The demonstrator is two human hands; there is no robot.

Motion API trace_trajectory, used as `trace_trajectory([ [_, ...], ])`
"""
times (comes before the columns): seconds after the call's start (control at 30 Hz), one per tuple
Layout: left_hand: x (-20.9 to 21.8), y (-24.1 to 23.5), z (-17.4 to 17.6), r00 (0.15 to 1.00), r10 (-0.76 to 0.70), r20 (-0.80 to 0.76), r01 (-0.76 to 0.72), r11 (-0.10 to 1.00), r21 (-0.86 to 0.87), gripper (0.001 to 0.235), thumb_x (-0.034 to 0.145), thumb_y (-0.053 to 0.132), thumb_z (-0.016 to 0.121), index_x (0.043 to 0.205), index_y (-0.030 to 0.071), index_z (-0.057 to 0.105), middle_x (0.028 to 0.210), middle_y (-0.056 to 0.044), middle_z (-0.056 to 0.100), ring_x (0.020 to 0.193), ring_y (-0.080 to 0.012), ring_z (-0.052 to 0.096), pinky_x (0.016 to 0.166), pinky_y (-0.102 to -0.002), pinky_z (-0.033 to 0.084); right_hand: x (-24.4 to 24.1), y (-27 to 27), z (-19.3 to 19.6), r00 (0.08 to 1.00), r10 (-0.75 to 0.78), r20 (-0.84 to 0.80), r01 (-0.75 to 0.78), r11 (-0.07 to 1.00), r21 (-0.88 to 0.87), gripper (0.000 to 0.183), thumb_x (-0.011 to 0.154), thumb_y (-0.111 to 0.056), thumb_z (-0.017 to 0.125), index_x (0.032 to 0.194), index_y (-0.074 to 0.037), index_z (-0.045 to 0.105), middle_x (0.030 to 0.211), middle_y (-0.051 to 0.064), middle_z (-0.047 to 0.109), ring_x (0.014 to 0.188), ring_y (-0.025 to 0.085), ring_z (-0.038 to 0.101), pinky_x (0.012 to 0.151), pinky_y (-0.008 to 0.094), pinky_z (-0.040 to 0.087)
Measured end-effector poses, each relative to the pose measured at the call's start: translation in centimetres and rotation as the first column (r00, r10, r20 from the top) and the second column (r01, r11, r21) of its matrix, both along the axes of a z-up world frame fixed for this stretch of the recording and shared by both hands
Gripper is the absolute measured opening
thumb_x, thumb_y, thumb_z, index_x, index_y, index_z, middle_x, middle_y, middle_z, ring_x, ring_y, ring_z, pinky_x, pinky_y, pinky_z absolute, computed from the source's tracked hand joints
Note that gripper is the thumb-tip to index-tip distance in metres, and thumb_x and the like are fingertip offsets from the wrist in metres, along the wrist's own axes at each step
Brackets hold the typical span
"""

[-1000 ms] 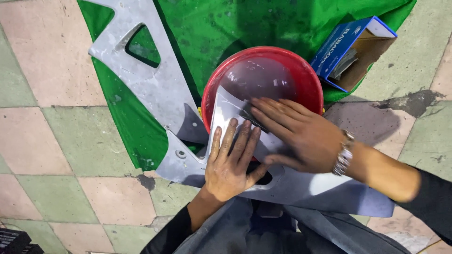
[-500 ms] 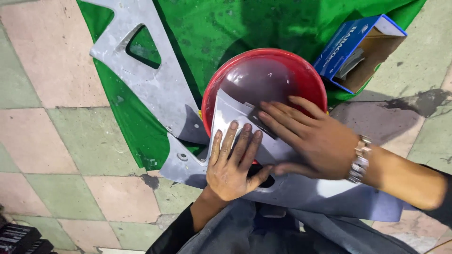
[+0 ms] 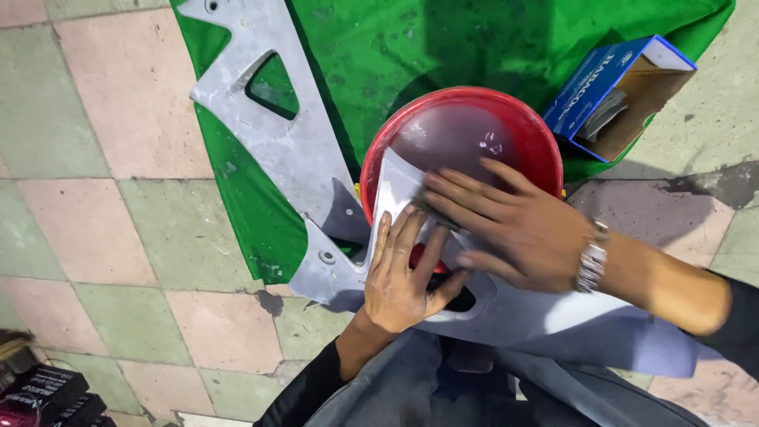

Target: The person sands two white motorcycle fairing pieces using a sanding block, repeatedly dipping the block into a red bucket of water. They work on both the outer and inner surfaces, turning the parts over and repositioning them on a green mat.

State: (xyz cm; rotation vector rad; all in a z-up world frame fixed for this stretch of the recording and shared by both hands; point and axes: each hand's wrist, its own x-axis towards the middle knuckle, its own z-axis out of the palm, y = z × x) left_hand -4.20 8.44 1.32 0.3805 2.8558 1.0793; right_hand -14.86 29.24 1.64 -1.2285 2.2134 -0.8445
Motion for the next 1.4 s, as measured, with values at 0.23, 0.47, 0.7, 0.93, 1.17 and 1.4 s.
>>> trace_trajectory([
  [0.23, 0.8, -0.9, 0.7, 0.995, -0.095, 0.005, 0.095, 0.994, -0.049, 0.059, 0.085, 0.022, 0.073, 0.138, -0.001, 0.061, 0.143, -0.026, 0.055, 0.141, -0.0379, 0.051, 0.123, -0.053, 0.03, 2.7, 3.8, 1.8, 0.99, 0.014, -0.141, -0.003, 0.997, 0.079, 0.083, 0.092, -0.058, 0.046, 0.156, -0.007, 0.033, 0.168, 0.011, 0.03, 0.155, 0.022, 0.028, 0.126, 0.048, 0.02],
  [0.47, 2.1, -2.4, 1.6, 0.982, -0.128, 0.141, 0.153, 0.971, -0.182, 0.066, 0.087, 0.007, 0.058, 0.152, 0.018, 0.052, 0.162, -0.029, 0.03, 0.153, -0.0505, 0.026, 0.126, -0.062, 0.03, 4.2, 3.7, 2.2, 0.989, 0.021, -0.146, 0.002, 0.988, 0.153, 0.091, 0.088, -0.062, 0.051, 0.157, -0.007, 0.032, 0.167, 0.012, 0.032, 0.153, 0.022, 0.033, 0.124, 0.046, 0.025],
  [0.7, 2.7, -0.7, 2.1, 0.993, -0.099, 0.068, 0.107, 0.986, -0.125, 0.072, 0.076, 0.004, 0.058, 0.147, -0.007, 0.049, 0.157, -0.022, 0.04, 0.151, -0.0411, 0.032, 0.126, -0.051, 0.033, 6.5, 3.1, 4.8, 0.983, -0.054, -0.176, 0.086, 0.98, 0.177, 0.089, 0.083, -0.052, 0.061, 0.148, 0.005, 0.042, 0.16, 0.023, 0.042, 0.148, 0.03, 0.043, 0.119, 0.042, 0.036],
  [0.93, 2.8, 1.0, 0.8, 0.999, 0.036, -0.006, -0.036, 0.996, -0.078, 0.07, 0.07, -0.007, 0.06, 0.139, -0.002, 0.056, 0.152, -0.023, 0.046, 0.144, -0.0423, 0.043, 0.123, -0.055, 0.039, 8.3, 3.2, 4.0, 0.983, -0.163, -0.083, 0.169, 0.984, 0.061, 0.087, 0.079, -0.039, 0.069, 0.148, 0.005, 0.041, 0.16, 0.024, 0.039, 0.149, 0.035, 0.039, 0.122, 0.046, 0.032],
  [1.17, 1.9, 0.6, 1.6, 0.998, 0.043, 0.034, -0.042, 0.998, -0.035, 0.071, 0.069, -0.004, 0.062, 0.14, -0.002, 0.056, 0.149, -0.022, 0.053, 0.147, -0.0358, 0.043, 0.125, -0.05, 0.034, 5.3, 1.7, 2.6, 0.996, -0.086, -0.031, 0.086, 0.996, -0.014, 0.092, 0.077, -0.037, 0.071, 0.153, 0.002, 0.037, 0.163, 0.021, 0.035, 0.149, 0.034, 0.039, 0.122, 0.046, 0.031],
  [1.4, 2.2, 0.5, 0.5, 0.997, 0.067, 0.038, -0.068, 0.997, 0.022, 0.068, 0.069, -0.004, 0.061, 0.137, -0.001, 0.061, 0.149, -0.019, 0.052, 0.146, -0.0348, 0.045, 0.124, -0.052, 0.038, 5.0, 6.0, 4.1, 0.98, -0.195, 0.048, 0.193, 0.981, 0.034, 0.066, 0.083, -0.036, 0.072, 0.139, -0.004, 0.057, 0.15, 0.012, 0.057, 0.131, 0.026, 0.061, 0.106, 0.04, 0.051],
])
